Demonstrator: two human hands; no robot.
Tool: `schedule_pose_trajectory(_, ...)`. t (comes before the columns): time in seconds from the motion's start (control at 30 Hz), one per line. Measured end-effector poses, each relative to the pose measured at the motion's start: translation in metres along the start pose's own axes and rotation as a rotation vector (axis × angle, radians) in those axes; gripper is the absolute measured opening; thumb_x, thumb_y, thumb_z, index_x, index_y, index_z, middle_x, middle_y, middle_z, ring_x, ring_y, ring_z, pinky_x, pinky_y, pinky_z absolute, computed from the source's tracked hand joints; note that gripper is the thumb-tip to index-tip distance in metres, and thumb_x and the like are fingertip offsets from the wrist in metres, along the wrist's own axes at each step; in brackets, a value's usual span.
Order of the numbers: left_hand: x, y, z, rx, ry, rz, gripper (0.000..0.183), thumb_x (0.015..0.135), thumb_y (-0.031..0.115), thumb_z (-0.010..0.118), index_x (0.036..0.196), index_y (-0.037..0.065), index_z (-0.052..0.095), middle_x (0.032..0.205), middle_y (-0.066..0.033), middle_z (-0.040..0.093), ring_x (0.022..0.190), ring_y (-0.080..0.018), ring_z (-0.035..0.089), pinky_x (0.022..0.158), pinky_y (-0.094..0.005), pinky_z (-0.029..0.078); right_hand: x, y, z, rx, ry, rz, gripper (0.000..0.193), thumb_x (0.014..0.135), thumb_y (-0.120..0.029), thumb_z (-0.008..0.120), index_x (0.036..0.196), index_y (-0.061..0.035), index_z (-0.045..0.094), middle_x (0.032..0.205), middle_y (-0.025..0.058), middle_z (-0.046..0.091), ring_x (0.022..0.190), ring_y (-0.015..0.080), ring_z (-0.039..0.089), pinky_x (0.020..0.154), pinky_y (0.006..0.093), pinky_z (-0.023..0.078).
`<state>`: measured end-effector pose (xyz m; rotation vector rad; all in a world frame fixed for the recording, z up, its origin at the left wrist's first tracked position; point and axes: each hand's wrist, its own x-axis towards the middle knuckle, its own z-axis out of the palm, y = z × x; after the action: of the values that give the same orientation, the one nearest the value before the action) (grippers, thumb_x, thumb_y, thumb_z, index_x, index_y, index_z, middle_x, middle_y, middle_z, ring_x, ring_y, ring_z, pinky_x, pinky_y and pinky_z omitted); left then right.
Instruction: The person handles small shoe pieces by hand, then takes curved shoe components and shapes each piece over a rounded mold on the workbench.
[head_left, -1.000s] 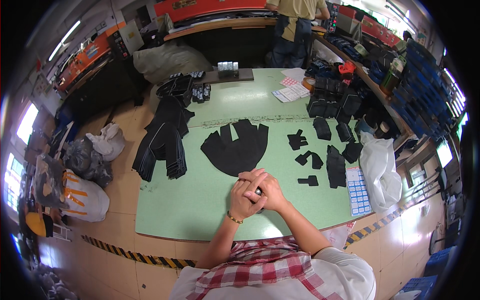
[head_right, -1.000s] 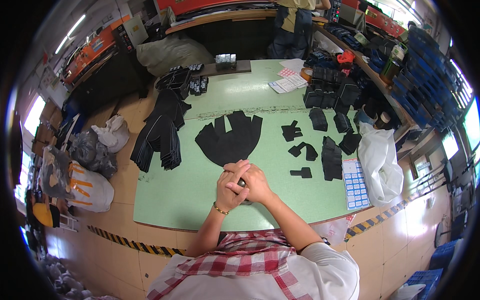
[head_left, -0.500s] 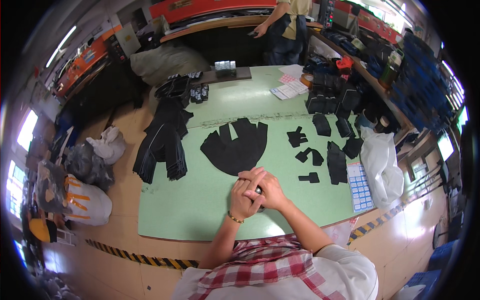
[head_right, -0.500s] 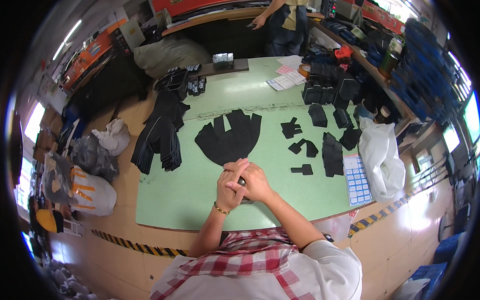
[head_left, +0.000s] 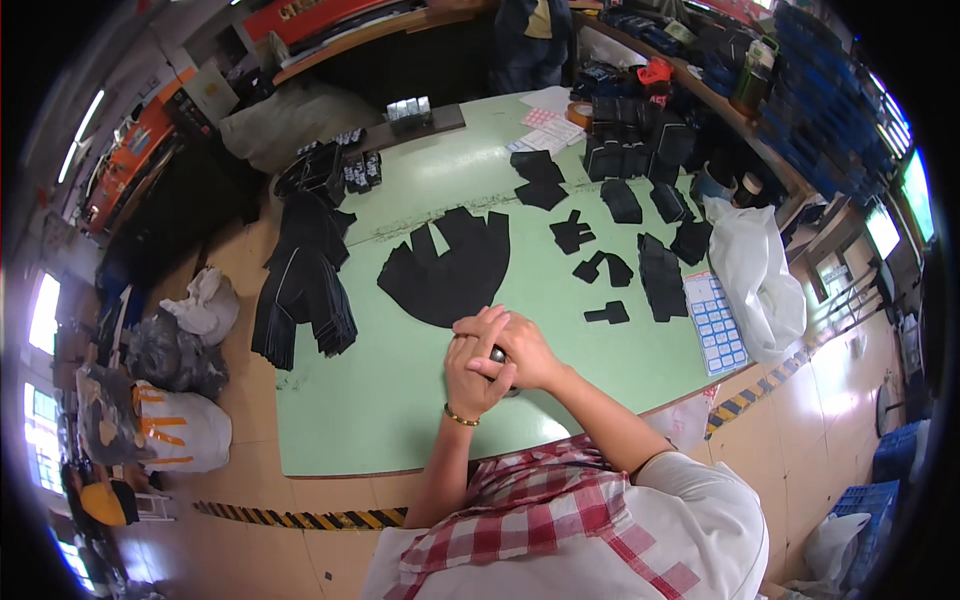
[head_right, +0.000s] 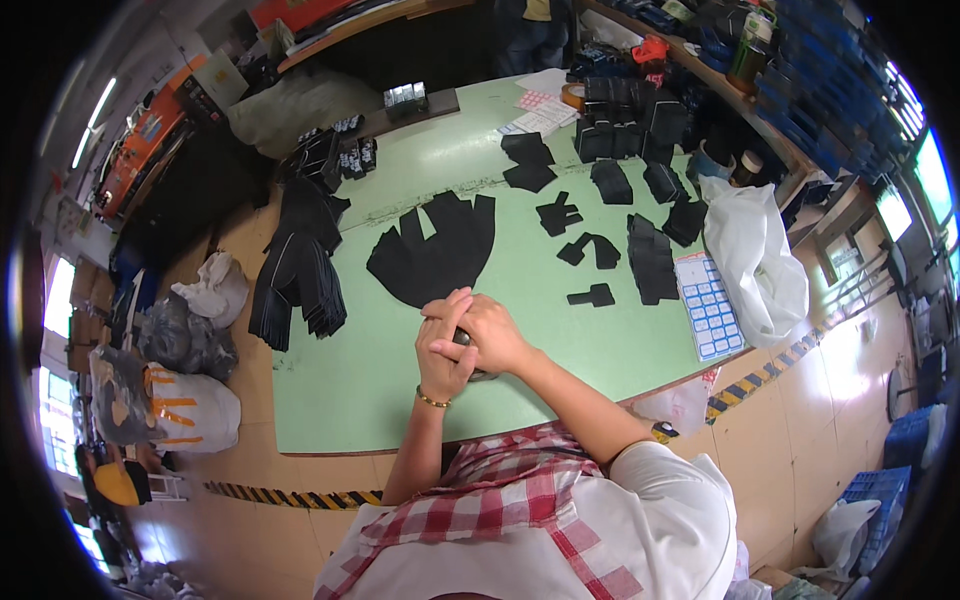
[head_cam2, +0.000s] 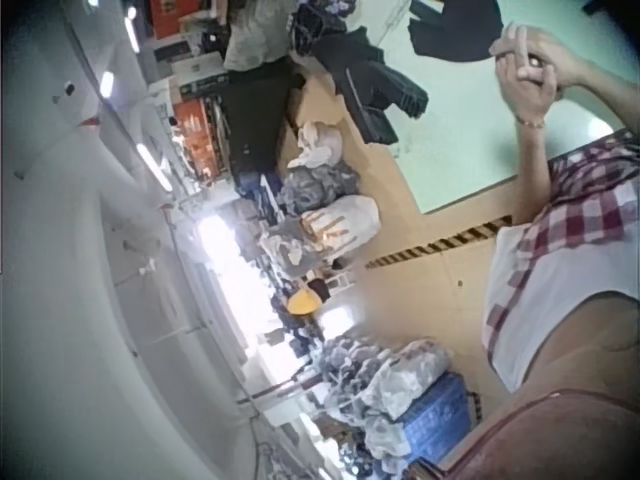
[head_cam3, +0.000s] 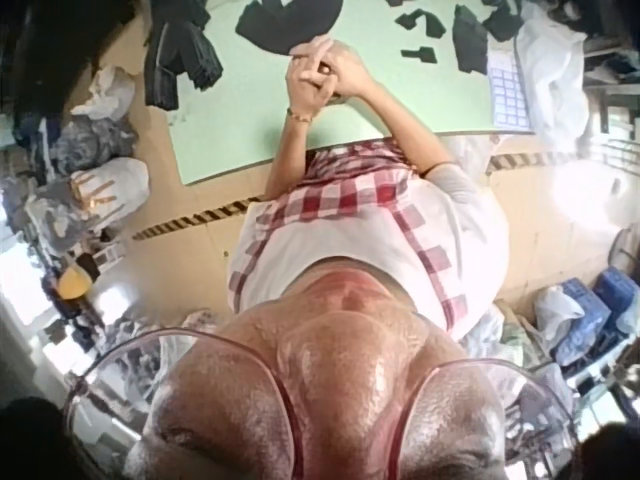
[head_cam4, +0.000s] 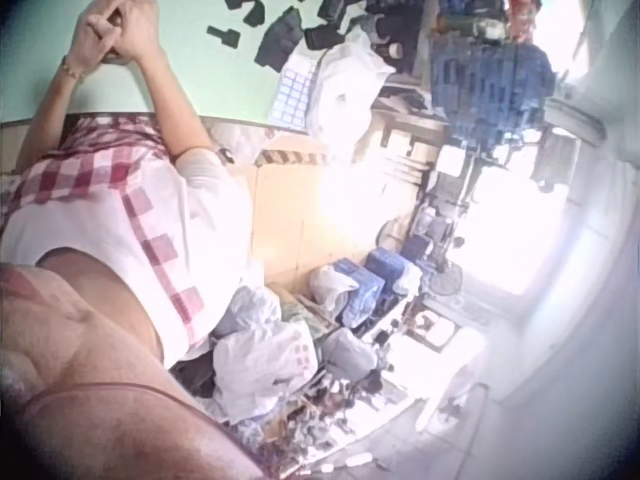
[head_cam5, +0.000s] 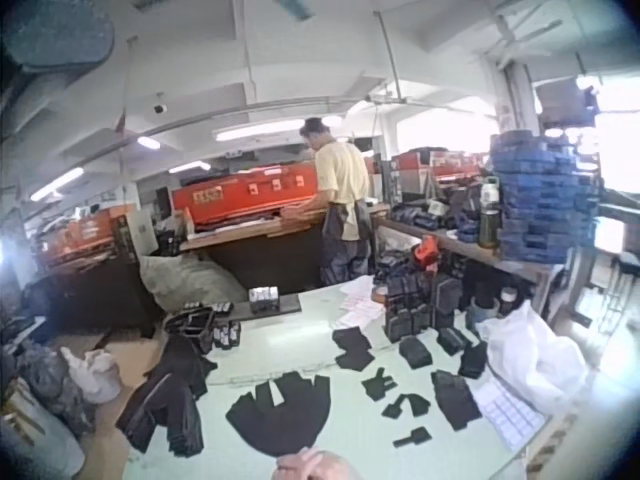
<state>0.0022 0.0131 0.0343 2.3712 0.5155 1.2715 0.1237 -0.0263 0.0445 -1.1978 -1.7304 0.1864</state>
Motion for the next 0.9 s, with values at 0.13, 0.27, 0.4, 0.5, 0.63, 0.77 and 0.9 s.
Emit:
schedule_pose_trajectory(0.13,-0.002,-0.0027,-0.0003,-0.006,0.01,0.022,0.059,0.085,0.047,0.045,0.118,-0.001,0.054,0.118,-0.0199,0.058,0.107,-0.0382,0.056,0.09,-0.0441,0.043,0.0001,-0.0015,0.0009,0.017,-0.014,-0.002,0.047,0.078,-0.045,0.061,0.106,-0.0074,0.061,0.087,0.0129,0.065,0.078,0.0326,0.06,0.075,0.0403,0.047)
schedule_pose_trajectory(0.27,-0.0038,-0.0029,0.0004,-0.01,0.005,0.019,0.058,0.085,0.046,0.046,0.119,0.0,0.054,0.119,-0.0203,0.058,0.107,-0.0382,0.056,0.09,-0.0448,0.043,0.0,-0.0043,-0.0005,0.034,-0.015,-0.012,0.048,0.078,-0.044,0.061,0.105,-0.0047,0.061,0.091,0.0126,0.066,0.082,0.0322,0.061,0.078,0.0399,0.047)
schedule_pose_trajectory(0.4,-0.0022,-0.0005,-0.0001,-0.029,0.005,0.012,0.058,0.084,0.045,0.047,0.119,-0.001,0.053,0.12,-0.021,0.057,0.106,-0.0384,0.056,0.09,-0.045,0.043,0.0002,-0.0068,-0.0033,0.032,-0.016,0.019,0.047,0.079,-0.044,0.061,0.105,-0.0044,0.061,0.093,0.0125,0.066,0.084,0.032,0.061,0.079,0.0396,0.047)
schedule_pose_trajectory(0.5,-0.001,-0.0013,0.0025,-0.036,0.0,0.022,0.058,0.083,0.044,0.047,0.119,-0.001,0.053,0.12,-0.0214,0.057,0.106,-0.0383,0.056,0.09,-0.0447,0.043,0.0002,-0.0062,-0.0067,0.027,-0.034,0.045,0.046,0.08,-0.044,0.06,0.104,-0.0044,0.061,0.094,0.0126,0.066,0.086,0.032,0.061,0.08,0.0397,0.046)
schedule_pose_trajectory(0.63,-0.0037,-0.0049,0.0027,-0.036,0.004,0.008,0.061,0.084,0.046,0.047,0.122,-0.002,0.051,0.12,-0.0213,0.057,0.105,-0.0374,0.056,0.09,-0.044,0.043,0.0,-0.0033,-0.0032,0.012,-0.056,0.028,0.047,0.082,-0.046,0.058,0.103,-0.0044,0.061,0.093,0.0126,0.066,0.086,0.0317,0.061,0.082,0.0401,0.045)
schedule_pose_trajectory(0.77,-0.0049,-0.0061,0.0041,-0.065,0.039,-0.008,0.06,0.08,0.044,0.048,0.117,-0.003,0.056,0.119,-0.0222,0.057,0.109,-0.0405,0.055,0.092,-0.0464,0.042,0.0007,-0.0046,-0.0037,0.003,-0.082,0.031,0.049,0.083,-0.049,0.056,0.105,-0.0052,0.061,0.091,0.013,0.066,0.086,0.0316,0.061,0.083,0.0406,0.045)
schedule_pose_trajectory(0.9,-0.0041,-0.006,0.007,-0.083,0.043,0.011,0.06,0.081,0.045,0.047,0.117,-0.003,0.056,0.119,-0.0223,0.057,0.108,-0.0409,0.055,0.092,-0.0465,0.042,-0.0013,-0.0029,-0.0037,0.006,-0.059,0.014,0.05,0.083,-0.049,0.056,0.106,-0.0054,0.06,0.09,0.0133,0.066,0.086,0.0319,0.061,0.083,0.0408,0.045)
